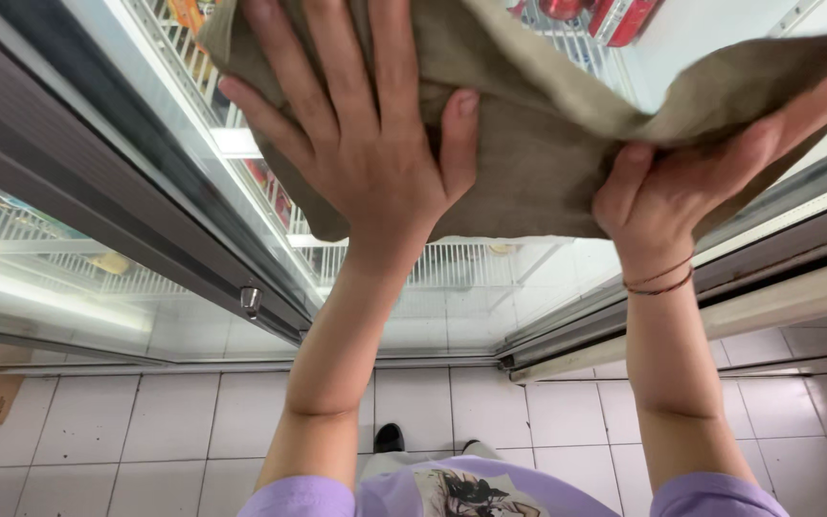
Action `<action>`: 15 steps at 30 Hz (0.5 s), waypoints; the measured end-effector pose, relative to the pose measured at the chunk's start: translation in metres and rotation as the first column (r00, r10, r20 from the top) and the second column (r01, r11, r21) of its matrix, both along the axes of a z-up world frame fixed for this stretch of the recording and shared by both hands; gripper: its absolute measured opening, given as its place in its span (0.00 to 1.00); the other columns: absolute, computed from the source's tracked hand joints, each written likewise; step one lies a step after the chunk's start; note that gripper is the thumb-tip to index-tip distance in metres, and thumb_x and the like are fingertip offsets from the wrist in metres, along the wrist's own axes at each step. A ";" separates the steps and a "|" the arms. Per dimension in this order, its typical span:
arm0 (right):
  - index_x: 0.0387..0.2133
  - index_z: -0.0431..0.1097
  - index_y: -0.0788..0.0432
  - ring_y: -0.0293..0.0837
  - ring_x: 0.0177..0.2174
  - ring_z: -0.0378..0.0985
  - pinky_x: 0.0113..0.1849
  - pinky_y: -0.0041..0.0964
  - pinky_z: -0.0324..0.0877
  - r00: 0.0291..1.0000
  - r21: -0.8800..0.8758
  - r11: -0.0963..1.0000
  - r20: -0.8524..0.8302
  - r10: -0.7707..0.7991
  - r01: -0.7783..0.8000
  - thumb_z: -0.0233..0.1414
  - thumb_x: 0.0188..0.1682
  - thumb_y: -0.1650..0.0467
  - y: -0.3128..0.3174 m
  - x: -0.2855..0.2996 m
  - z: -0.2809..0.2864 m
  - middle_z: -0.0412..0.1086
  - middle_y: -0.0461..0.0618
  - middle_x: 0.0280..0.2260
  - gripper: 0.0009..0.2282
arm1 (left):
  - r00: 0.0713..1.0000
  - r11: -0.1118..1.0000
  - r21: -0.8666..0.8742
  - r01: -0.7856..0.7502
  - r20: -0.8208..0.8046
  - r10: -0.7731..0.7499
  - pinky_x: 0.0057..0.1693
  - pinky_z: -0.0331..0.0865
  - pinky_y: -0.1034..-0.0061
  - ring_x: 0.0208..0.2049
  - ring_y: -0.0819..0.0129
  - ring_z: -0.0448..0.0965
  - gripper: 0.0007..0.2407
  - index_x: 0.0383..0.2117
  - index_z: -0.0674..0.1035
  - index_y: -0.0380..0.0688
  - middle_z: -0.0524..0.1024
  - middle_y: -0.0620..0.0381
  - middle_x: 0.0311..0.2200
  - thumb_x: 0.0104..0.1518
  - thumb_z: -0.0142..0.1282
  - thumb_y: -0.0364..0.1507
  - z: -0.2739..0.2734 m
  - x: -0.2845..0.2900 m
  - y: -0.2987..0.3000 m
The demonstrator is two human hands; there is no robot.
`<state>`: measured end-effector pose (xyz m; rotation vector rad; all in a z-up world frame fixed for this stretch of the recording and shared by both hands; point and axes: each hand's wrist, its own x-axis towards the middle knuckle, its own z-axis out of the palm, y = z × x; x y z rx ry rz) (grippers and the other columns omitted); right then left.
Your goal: The person wipes the exterior glass and metal frame of a commercial refrigerator unit using a cloth and a spray bottle, cleaning from the top down to the bottom edges.
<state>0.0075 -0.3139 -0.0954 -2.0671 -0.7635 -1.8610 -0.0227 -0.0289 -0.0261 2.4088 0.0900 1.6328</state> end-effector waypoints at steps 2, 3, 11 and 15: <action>0.62 0.54 0.44 0.59 0.71 0.36 0.68 0.67 0.41 0.967 -0.118 0.991 0.240 0.083 -0.056 0.56 0.56 0.59 -0.010 0.003 -0.035 0.40 0.47 0.71 0.24 | 0.996 0.999 -0.035 0.032 0.078 -0.029 0.74 0.30 0.32 0.72 0.40 0.48 0.28 0.66 0.66 0.54 0.55 0.44 0.68 0.65 0.31 0.52 -0.035 0.004 -0.006; 0.57 0.61 0.48 0.59 0.67 0.43 0.65 0.69 0.46 0.994 -0.116 0.990 0.078 -0.073 0.082 0.55 0.53 0.61 -0.009 -0.005 -0.060 0.49 0.48 0.66 0.20 | 0.992 0.997 -0.049 0.051 0.120 -0.045 0.74 0.29 0.33 0.72 0.40 0.47 0.27 0.66 0.65 0.54 0.53 0.44 0.69 0.66 0.30 0.52 -0.053 0.007 -0.009; 0.70 0.50 0.64 0.73 0.64 0.54 0.62 0.77 0.48 0.910 -0.222 0.911 -0.153 -0.385 0.348 0.37 0.60 0.51 -0.005 -0.014 -0.089 0.48 0.70 0.68 0.33 | 0.972 0.994 0.011 0.106 0.208 -0.106 0.74 0.26 0.32 0.76 0.42 0.38 0.34 0.74 0.49 0.54 0.42 0.45 0.76 0.67 0.28 0.59 -0.140 0.020 -0.012; 0.71 0.48 0.64 0.71 0.66 0.50 0.61 0.80 0.41 0.885 -0.269 0.879 -0.146 -0.442 0.395 0.37 0.60 0.47 -0.004 -0.016 -0.051 0.47 0.71 0.68 0.37 | 0.973 0.993 0.092 0.076 0.210 -0.094 0.74 0.24 0.30 0.77 0.42 0.36 0.36 0.75 0.52 0.56 0.39 0.45 0.75 0.64 0.29 0.60 -0.127 0.014 -0.015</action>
